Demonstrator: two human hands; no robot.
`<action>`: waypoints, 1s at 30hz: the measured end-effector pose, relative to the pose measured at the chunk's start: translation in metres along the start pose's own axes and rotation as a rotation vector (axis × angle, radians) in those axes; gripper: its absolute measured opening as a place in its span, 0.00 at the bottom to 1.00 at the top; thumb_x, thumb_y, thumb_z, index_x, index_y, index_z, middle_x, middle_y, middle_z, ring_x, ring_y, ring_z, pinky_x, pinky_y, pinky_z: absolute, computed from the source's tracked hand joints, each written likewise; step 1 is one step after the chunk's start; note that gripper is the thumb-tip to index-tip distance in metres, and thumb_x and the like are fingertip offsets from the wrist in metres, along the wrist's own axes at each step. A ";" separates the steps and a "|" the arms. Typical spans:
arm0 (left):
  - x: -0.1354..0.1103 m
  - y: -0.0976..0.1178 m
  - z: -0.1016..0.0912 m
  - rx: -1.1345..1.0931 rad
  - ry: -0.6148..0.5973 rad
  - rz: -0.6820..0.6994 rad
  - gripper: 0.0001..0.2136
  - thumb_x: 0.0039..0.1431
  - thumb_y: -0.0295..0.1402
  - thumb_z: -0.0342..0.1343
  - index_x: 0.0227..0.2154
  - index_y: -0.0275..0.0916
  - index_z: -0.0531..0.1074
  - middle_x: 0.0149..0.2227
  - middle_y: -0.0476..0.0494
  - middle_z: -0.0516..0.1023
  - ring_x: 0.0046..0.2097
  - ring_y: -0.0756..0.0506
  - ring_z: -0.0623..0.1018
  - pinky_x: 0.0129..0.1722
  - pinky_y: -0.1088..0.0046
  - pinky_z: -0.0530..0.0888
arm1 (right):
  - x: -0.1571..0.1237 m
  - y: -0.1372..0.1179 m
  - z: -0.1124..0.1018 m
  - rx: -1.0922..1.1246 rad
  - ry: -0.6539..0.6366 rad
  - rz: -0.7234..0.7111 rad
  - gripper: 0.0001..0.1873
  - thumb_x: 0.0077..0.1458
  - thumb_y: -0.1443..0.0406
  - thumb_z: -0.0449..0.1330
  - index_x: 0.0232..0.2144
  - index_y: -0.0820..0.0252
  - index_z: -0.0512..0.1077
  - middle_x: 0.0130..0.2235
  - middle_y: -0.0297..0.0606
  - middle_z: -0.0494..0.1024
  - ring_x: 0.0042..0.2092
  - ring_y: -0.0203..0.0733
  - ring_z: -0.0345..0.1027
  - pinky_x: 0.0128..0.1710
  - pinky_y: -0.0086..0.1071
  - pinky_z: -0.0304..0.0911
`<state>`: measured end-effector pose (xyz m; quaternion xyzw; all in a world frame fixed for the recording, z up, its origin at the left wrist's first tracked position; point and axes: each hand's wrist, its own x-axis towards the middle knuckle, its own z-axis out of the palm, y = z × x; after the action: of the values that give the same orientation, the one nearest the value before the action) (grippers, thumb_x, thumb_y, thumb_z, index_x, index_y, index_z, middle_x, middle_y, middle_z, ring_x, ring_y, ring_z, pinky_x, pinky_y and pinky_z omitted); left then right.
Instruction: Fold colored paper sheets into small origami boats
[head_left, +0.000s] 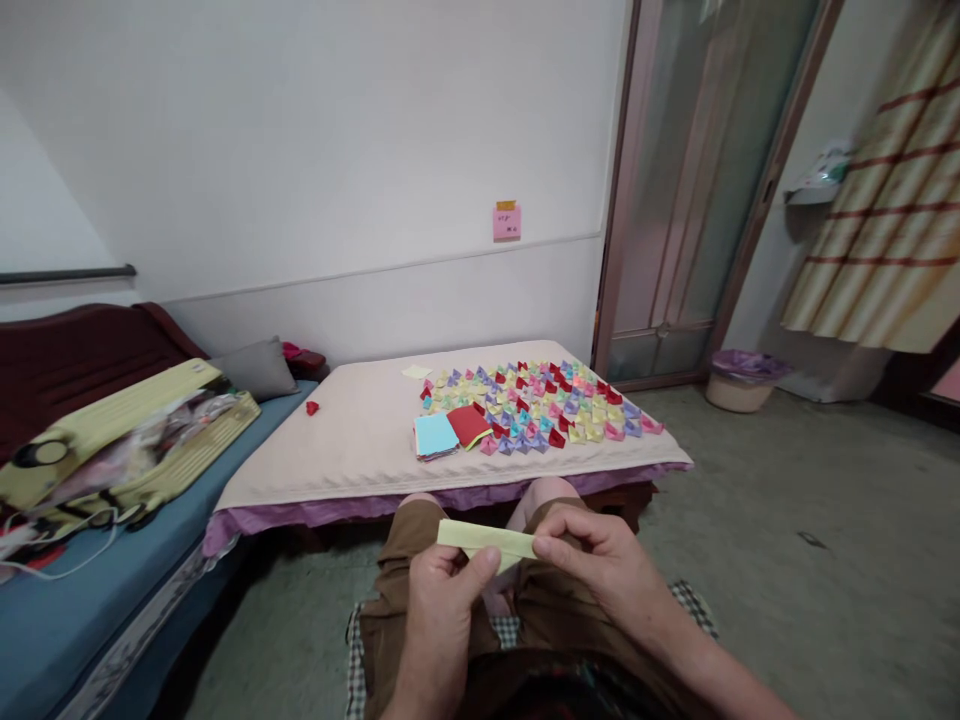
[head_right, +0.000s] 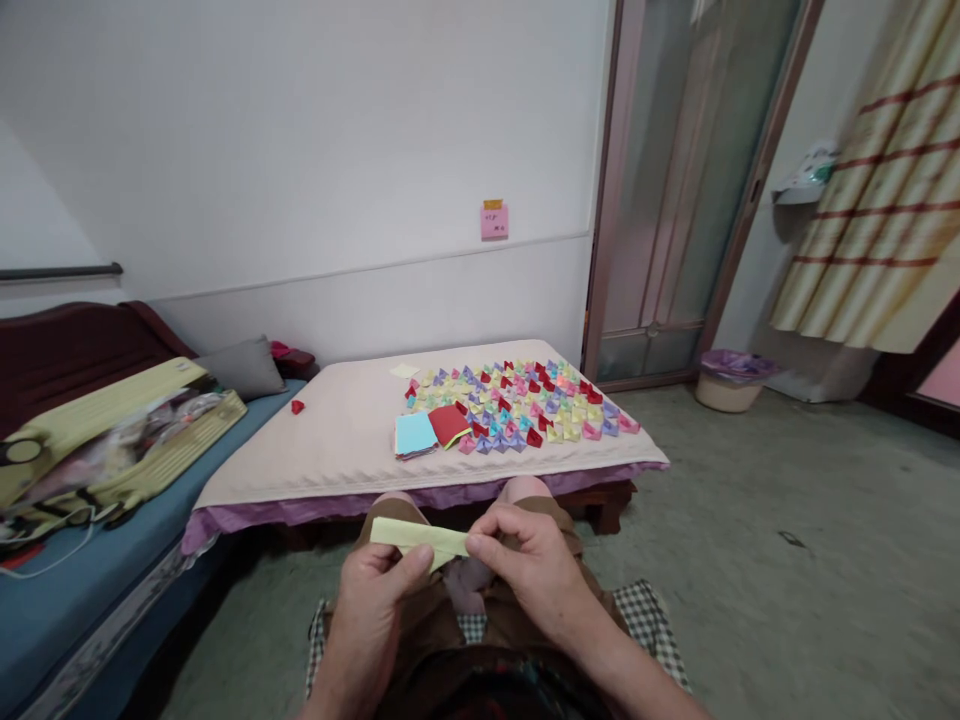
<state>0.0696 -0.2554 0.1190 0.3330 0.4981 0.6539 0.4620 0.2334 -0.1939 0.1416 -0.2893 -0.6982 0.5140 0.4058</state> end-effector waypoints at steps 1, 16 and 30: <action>0.000 0.000 0.000 0.026 0.020 0.009 0.11 0.42 0.35 0.66 0.27 0.32 0.79 0.27 0.43 0.79 0.30 0.46 0.74 0.33 0.73 0.70 | 0.000 -0.001 0.000 -0.026 -0.019 -0.005 0.11 0.53 0.62 0.59 0.22 0.61 0.72 0.25 0.33 0.70 0.29 0.38 0.62 0.30 0.30 0.57; -0.004 0.003 0.002 0.376 -0.097 0.222 0.03 0.47 0.29 0.59 0.26 0.35 0.73 0.23 0.50 0.71 0.27 0.50 0.70 0.28 0.77 0.67 | 0.000 -0.002 0.019 -0.093 -0.005 0.090 0.07 0.48 0.67 0.58 0.20 0.61 0.68 0.19 0.28 0.63 0.23 0.32 0.54 0.23 0.26 0.50; -0.017 0.011 -0.002 0.525 0.195 0.630 0.02 0.54 0.29 0.57 0.29 0.40 0.75 0.46 0.40 0.74 0.50 0.41 0.72 0.50 0.64 0.67 | -0.005 0.015 0.032 -0.351 0.091 -0.195 0.11 0.53 0.67 0.56 0.20 0.59 0.67 0.22 0.32 0.68 0.28 0.37 0.62 0.29 0.29 0.55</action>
<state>0.0707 -0.2730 0.1291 0.5122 0.5630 0.6425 0.0896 0.2080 -0.2091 0.1218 -0.3095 -0.7828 0.3291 0.4280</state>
